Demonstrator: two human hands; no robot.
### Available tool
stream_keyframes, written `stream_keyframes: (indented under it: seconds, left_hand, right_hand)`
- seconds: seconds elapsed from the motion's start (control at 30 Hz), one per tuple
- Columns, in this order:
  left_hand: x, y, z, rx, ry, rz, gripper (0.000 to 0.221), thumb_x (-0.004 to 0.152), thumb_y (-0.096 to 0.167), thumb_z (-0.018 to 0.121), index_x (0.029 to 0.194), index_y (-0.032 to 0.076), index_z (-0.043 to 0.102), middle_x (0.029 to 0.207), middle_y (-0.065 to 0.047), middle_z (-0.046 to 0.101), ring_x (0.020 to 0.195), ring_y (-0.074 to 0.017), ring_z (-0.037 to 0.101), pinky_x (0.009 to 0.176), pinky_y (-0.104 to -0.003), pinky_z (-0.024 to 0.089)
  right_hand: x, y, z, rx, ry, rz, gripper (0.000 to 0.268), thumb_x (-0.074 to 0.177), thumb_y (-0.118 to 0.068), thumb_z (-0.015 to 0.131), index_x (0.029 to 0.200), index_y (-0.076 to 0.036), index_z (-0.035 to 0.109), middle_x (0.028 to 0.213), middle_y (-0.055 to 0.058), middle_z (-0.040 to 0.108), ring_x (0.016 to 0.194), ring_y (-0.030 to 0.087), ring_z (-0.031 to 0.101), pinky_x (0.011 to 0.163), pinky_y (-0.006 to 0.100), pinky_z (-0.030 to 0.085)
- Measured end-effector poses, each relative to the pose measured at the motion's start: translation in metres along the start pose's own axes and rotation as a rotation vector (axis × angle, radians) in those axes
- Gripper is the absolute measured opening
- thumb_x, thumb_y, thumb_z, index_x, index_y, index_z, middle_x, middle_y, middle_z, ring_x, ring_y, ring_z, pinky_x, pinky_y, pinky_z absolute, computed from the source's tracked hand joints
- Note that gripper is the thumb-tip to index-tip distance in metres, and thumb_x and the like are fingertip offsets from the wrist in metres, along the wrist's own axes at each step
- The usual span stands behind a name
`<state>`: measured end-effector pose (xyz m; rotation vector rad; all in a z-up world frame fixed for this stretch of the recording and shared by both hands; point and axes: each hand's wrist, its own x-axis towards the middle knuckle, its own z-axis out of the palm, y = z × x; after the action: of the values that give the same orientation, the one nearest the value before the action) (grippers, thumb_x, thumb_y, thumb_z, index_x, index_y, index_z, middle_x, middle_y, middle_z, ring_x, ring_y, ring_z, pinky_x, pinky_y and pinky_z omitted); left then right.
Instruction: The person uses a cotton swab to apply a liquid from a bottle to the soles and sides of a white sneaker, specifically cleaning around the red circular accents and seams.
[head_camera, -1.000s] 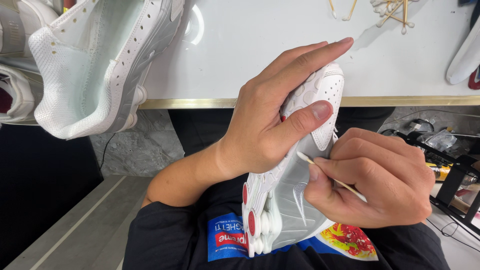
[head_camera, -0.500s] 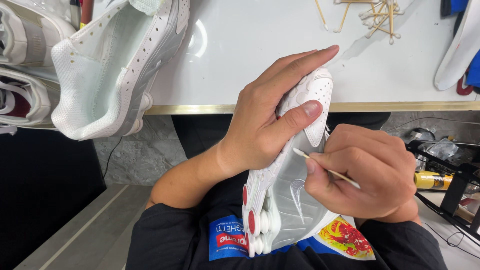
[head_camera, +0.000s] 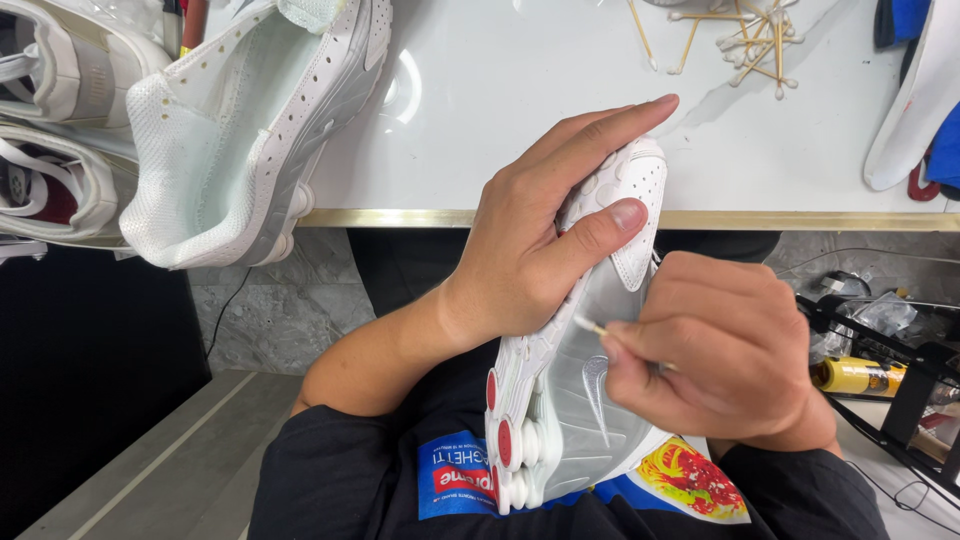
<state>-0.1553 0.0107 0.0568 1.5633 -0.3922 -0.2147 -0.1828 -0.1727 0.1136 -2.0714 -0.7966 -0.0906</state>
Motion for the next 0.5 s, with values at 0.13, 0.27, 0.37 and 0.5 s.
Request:
stream_keyframes:
  seconds: [0.13,0.27,0.37,0.5]
  left_hand:
    - [-0.0016,-0.0005,0.0018,0.004,0.007,0.000,0.047,0.109,0.036,0.057,0.151,0.015,0.050,0.144,-0.011,0.063,0.123,-0.0211,0.066,0.107,-0.028,0.053]
    - [-0.0006,-0.0011,0.0037,0.017,0.015,-0.001,0.048,0.108,0.036,0.057,0.150,0.015,0.051,0.141,-0.011,0.064,0.119,-0.0202,0.067,0.104,-0.028,0.054]
    - [-0.0012,-0.0021,0.0048,0.011,0.014,-0.009,0.047,0.109,0.037,0.057,0.150,0.015,0.051,0.140,-0.011,0.064,0.119,-0.0198,0.068,0.106,-0.028,0.055]
    - [-0.0022,-0.0038,0.0057,0.010,0.027,0.017,0.046,0.111,0.038,0.056,0.151,0.017,0.050,0.141,-0.011,0.063,0.119,-0.0193,0.067,0.105,-0.027,0.054]
  right_hand:
    - [-0.0016,-0.0021,0.0006,-0.063,0.015,0.030,0.019,0.070,0.005,0.076,0.075,-0.003,0.059,0.060,0.006,0.052,0.052,0.023,0.053,0.047,0.034,0.039]
    - [0.0002,-0.0035,-0.0019,-0.061,-0.010,0.036,0.020,0.070,0.004,0.076,0.074,-0.004,0.058,0.061,0.006,0.052,0.054,0.024,0.054,0.048,0.034,0.040]
    - [0.0003,-0.0045,-0.0019,-0.058,-0.007,0.055,0.019,0.070,0.004,0.075,0.074,-0.004,0.058,0.061,0.006,0.052,0.054,0.024,0.054,0.048,0.034,0.040]
    - [-0.0005,-0.0024,-0.0032,-0.051,-0.044,0.034,0.023,0.069,0.003,0.077,0.071,-0.005,0.056,0.061,0.006,0.052,0.053,0.025,0.054,0.048,0.035,0.039]
